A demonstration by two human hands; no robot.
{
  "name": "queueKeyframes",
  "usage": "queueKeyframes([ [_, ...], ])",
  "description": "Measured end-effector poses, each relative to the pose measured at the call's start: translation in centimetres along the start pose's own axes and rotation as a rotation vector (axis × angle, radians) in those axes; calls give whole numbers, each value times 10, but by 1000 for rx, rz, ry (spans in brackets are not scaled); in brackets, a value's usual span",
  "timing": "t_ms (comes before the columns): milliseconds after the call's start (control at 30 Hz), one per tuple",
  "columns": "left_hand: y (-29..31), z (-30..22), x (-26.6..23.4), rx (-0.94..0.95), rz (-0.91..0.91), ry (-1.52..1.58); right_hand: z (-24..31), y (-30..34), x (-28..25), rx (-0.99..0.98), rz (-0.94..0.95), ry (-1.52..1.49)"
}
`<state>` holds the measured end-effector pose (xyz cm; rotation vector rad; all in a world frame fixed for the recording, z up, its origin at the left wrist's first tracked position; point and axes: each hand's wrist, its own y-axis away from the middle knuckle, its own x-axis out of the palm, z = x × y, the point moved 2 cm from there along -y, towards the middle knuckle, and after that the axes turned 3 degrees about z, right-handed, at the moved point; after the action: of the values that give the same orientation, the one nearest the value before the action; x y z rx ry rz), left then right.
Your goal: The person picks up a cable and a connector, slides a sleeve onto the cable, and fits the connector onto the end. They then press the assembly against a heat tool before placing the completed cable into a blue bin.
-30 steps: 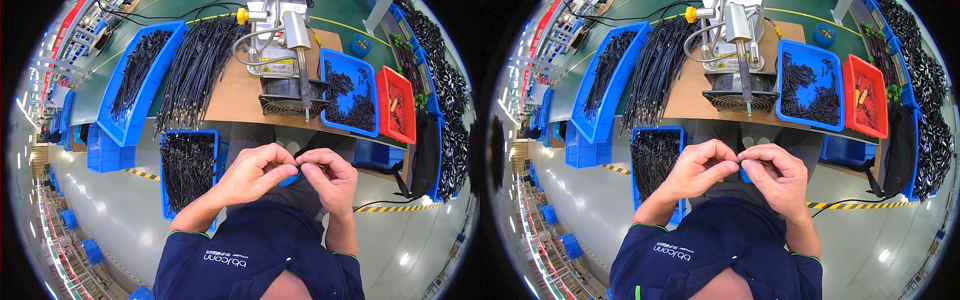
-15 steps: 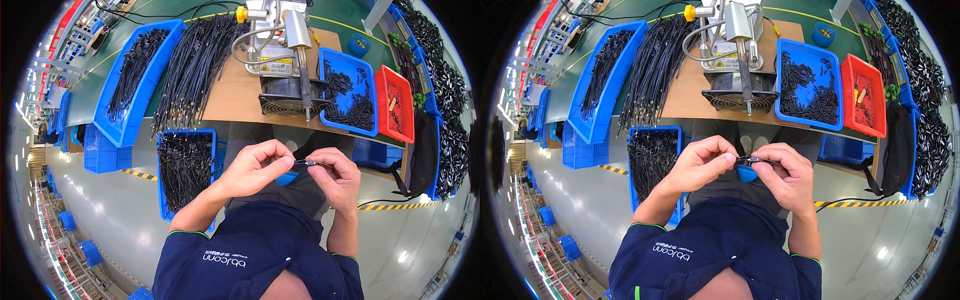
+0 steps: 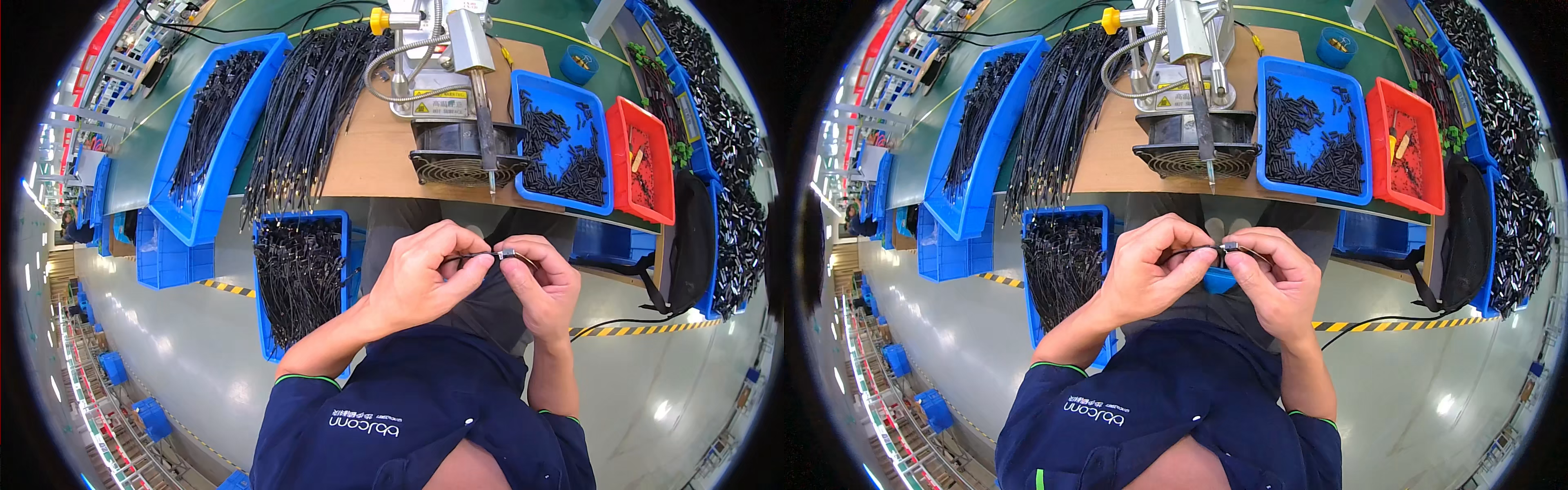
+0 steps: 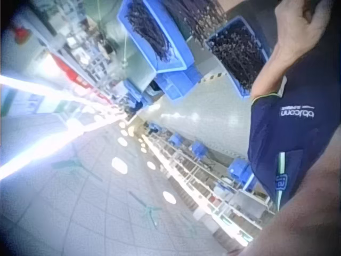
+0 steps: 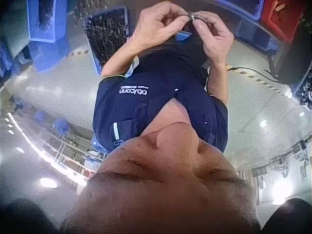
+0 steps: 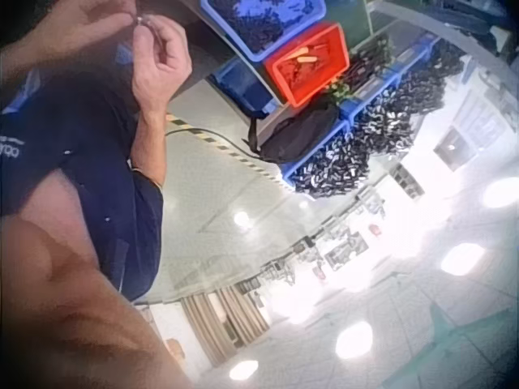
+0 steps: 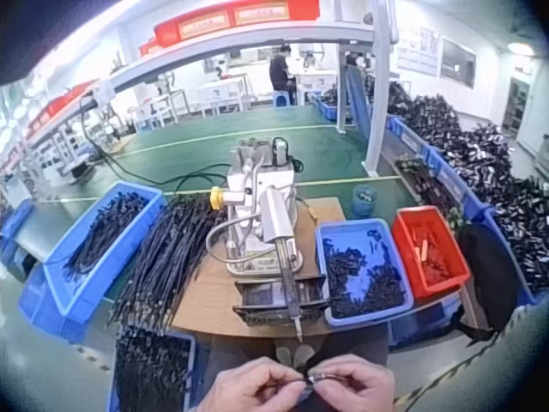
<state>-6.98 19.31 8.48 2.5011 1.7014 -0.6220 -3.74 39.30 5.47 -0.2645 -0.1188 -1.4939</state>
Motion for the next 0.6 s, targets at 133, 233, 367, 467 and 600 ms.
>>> queueKeyframes([
  [133, -2, -2, 5, -101, 7, 69, -3, 3, -1, -17, -6, -10],
  [233, -3, -2, 7, -159, 17, 103, -5, 5, -2, -21, -7, -9],
  [367, -4, 5, 11, -234, 61, 174, -10, 6, -2, -20, -18, -46],
  [467, -2, 12, 16, -256, 58, 247, -13, 6, -1, -21, -26, -66],
  [600, -2, 14, 15, -252, 49, 268, -14, 7, -1, 23, -30, -77],
])
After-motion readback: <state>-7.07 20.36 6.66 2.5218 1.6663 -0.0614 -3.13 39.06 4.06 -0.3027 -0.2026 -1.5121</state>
